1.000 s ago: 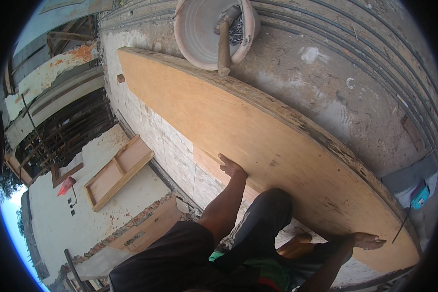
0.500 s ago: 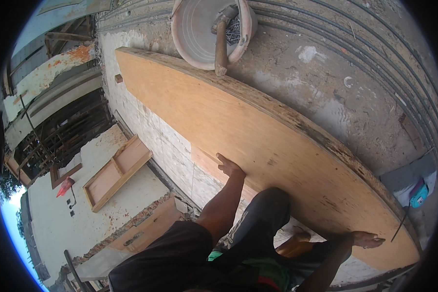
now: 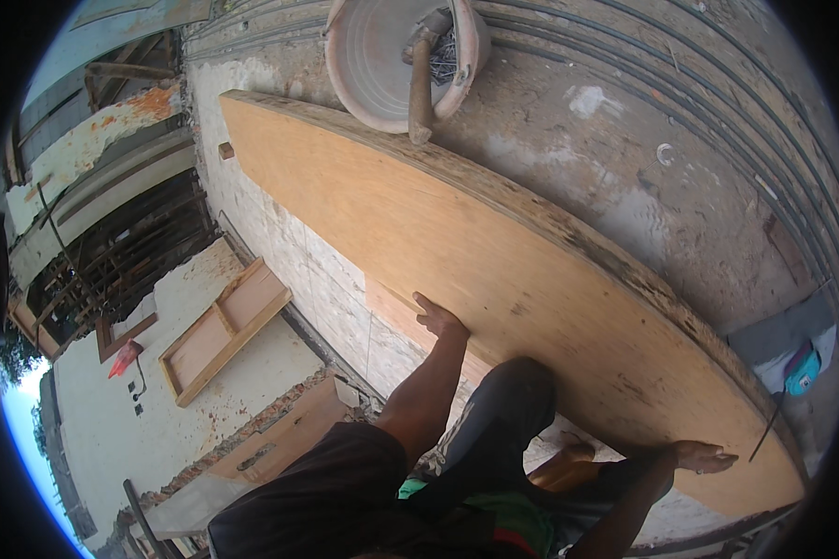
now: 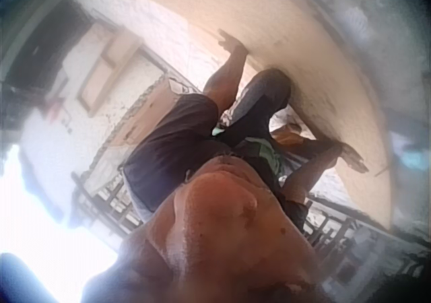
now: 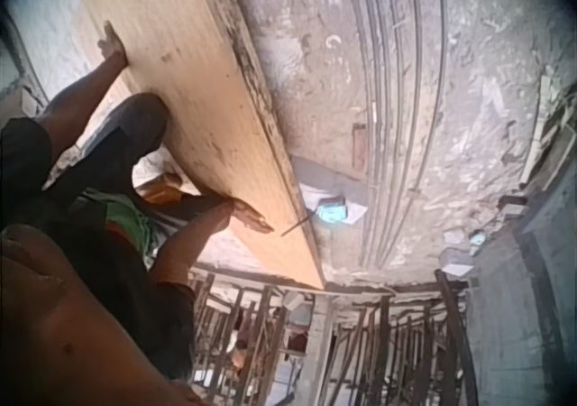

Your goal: The person measures a long piece of plywood on the floor using a measuring tape and a pencil to mark several points, then places a smaller rectangular wooden board on top of it.

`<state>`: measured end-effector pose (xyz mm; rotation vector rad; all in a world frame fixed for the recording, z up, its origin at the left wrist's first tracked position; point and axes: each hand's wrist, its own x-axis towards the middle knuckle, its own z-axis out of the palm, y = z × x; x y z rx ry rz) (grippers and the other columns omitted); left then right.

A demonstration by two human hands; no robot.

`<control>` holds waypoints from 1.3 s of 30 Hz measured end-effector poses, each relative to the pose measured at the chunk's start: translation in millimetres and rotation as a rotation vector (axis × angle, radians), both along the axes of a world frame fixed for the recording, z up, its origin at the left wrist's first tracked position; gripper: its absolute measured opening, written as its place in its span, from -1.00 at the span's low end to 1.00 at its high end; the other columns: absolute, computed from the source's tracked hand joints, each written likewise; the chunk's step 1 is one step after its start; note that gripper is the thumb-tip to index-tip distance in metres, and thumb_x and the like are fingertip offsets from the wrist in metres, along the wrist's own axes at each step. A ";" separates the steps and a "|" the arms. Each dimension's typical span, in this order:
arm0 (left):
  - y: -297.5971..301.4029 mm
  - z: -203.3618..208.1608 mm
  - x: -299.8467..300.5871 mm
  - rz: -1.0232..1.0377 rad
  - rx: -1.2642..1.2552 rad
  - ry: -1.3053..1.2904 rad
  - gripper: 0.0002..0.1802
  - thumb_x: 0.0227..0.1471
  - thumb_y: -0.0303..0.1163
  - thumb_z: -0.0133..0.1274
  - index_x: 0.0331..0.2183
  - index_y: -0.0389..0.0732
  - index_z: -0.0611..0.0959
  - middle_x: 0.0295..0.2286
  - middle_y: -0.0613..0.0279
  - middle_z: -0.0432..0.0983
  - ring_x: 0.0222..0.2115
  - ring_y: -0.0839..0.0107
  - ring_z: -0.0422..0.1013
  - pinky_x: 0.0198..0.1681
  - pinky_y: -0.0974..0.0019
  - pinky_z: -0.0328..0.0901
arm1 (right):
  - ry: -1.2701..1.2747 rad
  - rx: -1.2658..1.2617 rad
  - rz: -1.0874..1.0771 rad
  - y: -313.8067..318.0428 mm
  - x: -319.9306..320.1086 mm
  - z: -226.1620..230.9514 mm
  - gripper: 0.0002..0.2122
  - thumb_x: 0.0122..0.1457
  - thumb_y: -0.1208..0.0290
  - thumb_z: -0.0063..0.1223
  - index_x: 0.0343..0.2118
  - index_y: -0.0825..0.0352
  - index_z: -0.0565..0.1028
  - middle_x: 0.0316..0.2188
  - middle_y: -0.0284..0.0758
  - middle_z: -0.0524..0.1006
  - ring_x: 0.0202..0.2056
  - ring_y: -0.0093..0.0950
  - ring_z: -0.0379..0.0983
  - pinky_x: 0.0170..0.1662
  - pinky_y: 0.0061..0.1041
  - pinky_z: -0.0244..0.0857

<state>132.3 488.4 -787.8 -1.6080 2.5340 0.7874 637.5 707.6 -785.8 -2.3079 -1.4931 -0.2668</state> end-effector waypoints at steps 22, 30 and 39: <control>5.9 13.1 3.3 0.022 -0.001 -0.094 0.21 -0.05 0.62 -0.34 0.29 -0.18 0.04 0.11 -0.23 0.19 0.10 -0.14 0.27 0.03 -0.21 0.35 | -0.101 0.038 0.013 1.7 10.8 -8.6 -0.32 0.37 -0.14 -0.51 0.22 0.41 0.29 0.15 0.10 0.31 0.18 0.05 0.22 0.22 0.02 0.08; -4.9 8.9 3.9 0.006 -0.063 -0.094 0.27 -0.06 0.62 -0.30 0.31 -0.27 0.01 0.17 -0.24 0.14 0.19 -0.13 0.15 0.17 -0.19 0.18 | -0.235 0.071 0.011 0.1 12.7 -17.1 -0.44 0.38 -0.06 -0.44 0.20 0.28 0.32 0.12 -0.02 0.33 0.12 -0.03 0.28 0.10 -0.01 0.24; -14.0 7.3 4.2 -0.032 -0.030 -0.128 0.32 -0.10 0.65 -0.31 0.33 -0.26 -0.02 0.10 -0.09 0.20 0.11 -0.02 0.19 0.10 -0.21 0.15 | -0.612 0.162 0.071 9.8 19.6 -28.0 -0.60 0.40 0.16 -0.29 0.12 0.33 0.36 0.01 -0.13 0.42 -0.07 -0.05 0.43 -0.13 -0.03 0.42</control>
